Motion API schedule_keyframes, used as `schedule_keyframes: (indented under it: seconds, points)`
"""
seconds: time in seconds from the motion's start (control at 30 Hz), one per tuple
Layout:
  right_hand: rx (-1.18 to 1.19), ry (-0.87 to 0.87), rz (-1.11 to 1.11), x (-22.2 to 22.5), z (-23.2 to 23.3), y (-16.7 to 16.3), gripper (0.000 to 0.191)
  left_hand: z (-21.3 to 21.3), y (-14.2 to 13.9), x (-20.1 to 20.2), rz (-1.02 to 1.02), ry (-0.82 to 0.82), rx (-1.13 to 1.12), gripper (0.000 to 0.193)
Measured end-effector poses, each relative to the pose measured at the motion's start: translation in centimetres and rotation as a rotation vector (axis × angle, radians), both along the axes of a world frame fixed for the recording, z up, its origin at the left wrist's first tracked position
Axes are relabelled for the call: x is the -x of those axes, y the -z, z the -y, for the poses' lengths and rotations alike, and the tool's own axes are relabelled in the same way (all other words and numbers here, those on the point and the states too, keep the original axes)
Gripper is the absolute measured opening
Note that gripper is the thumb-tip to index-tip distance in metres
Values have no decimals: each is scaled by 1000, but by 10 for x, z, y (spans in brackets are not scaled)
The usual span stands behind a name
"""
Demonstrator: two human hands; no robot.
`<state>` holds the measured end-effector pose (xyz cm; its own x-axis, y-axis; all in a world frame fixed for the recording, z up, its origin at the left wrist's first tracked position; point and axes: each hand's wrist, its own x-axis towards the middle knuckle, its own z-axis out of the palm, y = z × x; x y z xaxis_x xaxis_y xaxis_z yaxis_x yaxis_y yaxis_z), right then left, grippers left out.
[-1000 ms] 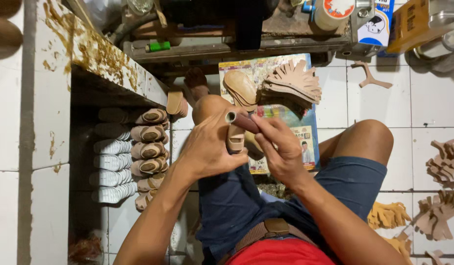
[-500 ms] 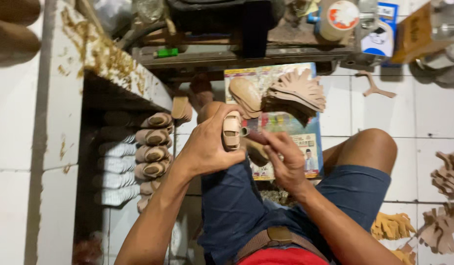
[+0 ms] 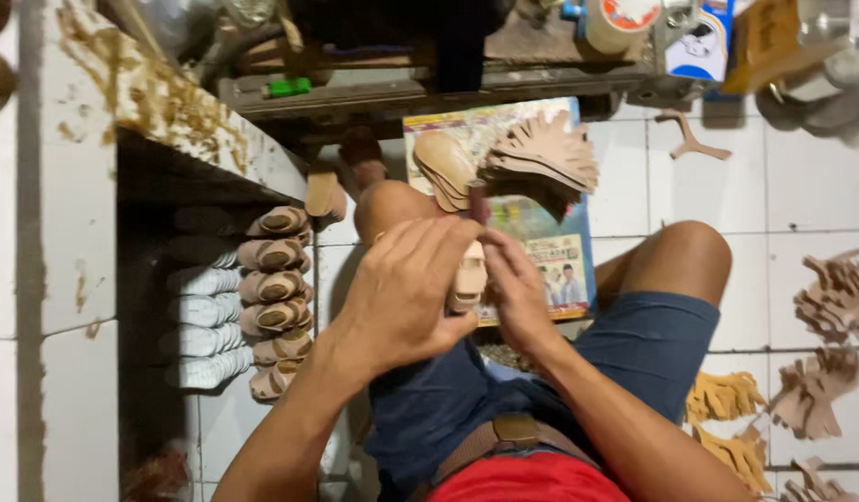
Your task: The person sits on the floor assembling a leather sandal on a wooden last. They sand the sole and edges with a sanding block, fit and press leather straps onto the last, pick up additional leather pieces from the floor, and place the assembled sandal with a row of finished sandals.
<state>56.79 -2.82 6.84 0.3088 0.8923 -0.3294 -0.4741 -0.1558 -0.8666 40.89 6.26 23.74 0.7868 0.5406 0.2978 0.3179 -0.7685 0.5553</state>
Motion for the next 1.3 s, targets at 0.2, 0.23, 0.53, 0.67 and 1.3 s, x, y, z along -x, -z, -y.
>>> schedule_keyframes:
  seconds: [0.2, 0.23, 0.53, 0.67, 1.3]
  points:
    - [17, -25, -580, 13, 20, -35, 39, 35, -8, -33, -102, 169, -53, 82]
    - [-5, 10, -586, 14, 18, -44, 40, 39, -5, -36, -7, 138, -133, 79]
    - [-332, 42, 713, -26, 15, -81, 34, 81, 56, -54, 1562, 66, 1727, 35]
    - [-316, -44, 539, -49, 43, -87, 34, 85, 61, -43, 1342, -549, 1724, 35]
    - [-663, -198, 1007, -48, 82, -60, 42, 83, 67, -55, 1372, -690, 1770, 19]
